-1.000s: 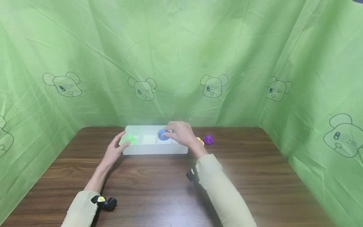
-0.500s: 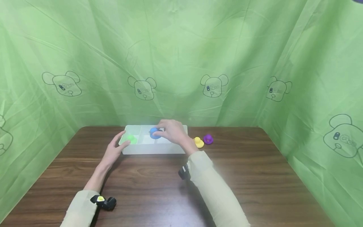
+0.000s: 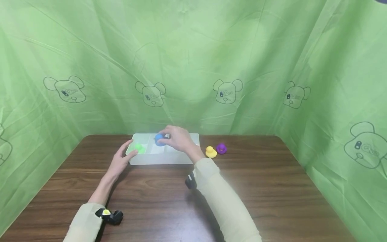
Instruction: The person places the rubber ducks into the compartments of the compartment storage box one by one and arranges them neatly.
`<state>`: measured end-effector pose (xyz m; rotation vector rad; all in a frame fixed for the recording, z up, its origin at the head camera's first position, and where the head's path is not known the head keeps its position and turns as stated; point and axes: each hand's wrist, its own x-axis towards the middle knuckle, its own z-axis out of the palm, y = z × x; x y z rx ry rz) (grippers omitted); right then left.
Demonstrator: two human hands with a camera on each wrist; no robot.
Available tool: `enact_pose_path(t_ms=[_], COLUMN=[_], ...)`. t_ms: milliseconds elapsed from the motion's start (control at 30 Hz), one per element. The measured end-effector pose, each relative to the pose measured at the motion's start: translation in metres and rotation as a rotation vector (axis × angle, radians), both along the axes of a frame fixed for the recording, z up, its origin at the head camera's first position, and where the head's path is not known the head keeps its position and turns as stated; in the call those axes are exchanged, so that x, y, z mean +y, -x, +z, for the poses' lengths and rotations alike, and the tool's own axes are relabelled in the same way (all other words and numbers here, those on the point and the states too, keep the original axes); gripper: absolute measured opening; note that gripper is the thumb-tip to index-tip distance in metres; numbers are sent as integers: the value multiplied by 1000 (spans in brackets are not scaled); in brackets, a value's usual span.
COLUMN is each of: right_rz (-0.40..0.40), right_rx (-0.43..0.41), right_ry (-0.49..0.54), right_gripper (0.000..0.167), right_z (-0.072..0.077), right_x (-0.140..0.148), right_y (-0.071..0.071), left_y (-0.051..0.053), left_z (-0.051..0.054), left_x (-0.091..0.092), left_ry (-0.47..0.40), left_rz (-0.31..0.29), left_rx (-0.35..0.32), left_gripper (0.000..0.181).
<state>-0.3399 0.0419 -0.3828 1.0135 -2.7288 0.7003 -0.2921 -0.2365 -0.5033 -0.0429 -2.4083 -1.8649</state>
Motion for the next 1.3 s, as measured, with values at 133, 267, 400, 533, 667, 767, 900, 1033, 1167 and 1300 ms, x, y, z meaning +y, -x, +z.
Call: enact_pose_path(t_ms=[133, 267, 400, 533, 667, 767, 900, 1033, 1167, 1300], right_rz=[19, 53, 74, 75, 64, 62, 74, 98, 110, 113], right_rx=[-3, 22, 31, 15, -4, -9, -5, -10, -23, -43], right_ry=[-46, -105, -155, -161, -161, -168, -191, -224, -249, -264], right_gripper=[33, 34, 37, 37, 36, 35, 34, 34, 35, 36], right_z=[-6, -6, -7, -10, -12, -12, -14, -16, -16, -18], right_x=[-5, -11, -17, -22, -25, -28, -33, -39, -41, -44], right_y=[3, 6, 10, 14, 16, 17, 20, 23, 25, 25], left_y=[0, 2, 1, -7, -12, -13, -12, -10, -9, -8], left_z=[-1, -2, 5, 20, 30, 31, 32, 31, 30, 27], left_x=[1, 0, 0, 1, 4, 6, 8, 9, 9, 6], left_ry=[-8, -5, -8, -31, -33, -31, -47, -63, -63, -74], left_rz=[-3, -1, -2, -11, -24, -29, -29, -32, -36, -27], left_rx=[-6, 6, -7, -30, -36, -36, -35, -40, -40, -31], left_gripper=[74, 75, 75, 75, 74, 74, 72, 72, 73, 74])
